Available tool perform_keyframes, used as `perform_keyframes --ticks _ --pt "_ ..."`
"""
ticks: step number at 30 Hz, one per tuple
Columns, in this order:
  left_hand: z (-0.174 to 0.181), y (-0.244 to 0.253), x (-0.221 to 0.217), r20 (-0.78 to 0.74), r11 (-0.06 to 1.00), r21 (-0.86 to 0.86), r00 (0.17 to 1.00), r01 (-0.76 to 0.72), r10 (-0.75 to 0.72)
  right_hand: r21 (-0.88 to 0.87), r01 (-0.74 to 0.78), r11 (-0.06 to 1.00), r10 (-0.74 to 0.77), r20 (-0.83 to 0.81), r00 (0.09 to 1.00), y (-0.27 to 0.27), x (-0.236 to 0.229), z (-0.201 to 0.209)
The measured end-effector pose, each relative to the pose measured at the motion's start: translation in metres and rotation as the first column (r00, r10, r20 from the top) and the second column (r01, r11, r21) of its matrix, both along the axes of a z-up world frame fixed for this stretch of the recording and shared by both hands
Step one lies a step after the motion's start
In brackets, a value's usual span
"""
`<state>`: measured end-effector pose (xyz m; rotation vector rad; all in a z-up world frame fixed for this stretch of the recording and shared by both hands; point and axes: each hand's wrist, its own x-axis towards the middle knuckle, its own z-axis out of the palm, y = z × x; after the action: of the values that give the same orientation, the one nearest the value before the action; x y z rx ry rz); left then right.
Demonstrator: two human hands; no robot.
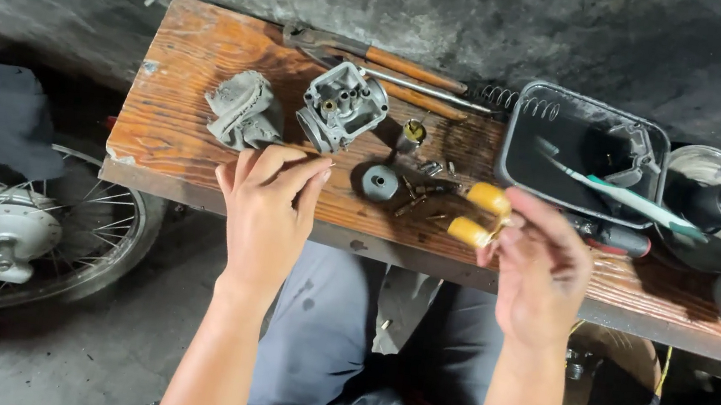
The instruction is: The person cleans various small mechanical parts, including a metal spring and a yellow plastic component, using a toothbrush and a rag. They scrub the items over a black tray and wipe them with a cloth on a wooden workbench.
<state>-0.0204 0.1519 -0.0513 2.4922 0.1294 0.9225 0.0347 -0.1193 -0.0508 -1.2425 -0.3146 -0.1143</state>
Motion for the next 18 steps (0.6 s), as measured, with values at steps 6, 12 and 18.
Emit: perform_keyframes --ticks 6,12,18 --pt "-0.004 -0.002 0.002 0.021 0.999 0.03 0.999 -0.03 0.03 -0.063 -0.084 0.994 0.086 0.035 0.996 -0.005 -0.004 -0.008" --pt "-0.001 -0.006 -0.003 0.146 1.0 -0.015 0.989 -0.004 0.007 -0.104 -0.081 0.991 0.077 -0.038 0.996 0.005 -0.018 0.0" --pt "0.038 -0.032 -0.021 -0.042 0.781 -0.199 0.791 0.592 -0.61 -0.356 -0.255 0.899 0.269 -0.009 0.963 0.024 -0.028 0.019"
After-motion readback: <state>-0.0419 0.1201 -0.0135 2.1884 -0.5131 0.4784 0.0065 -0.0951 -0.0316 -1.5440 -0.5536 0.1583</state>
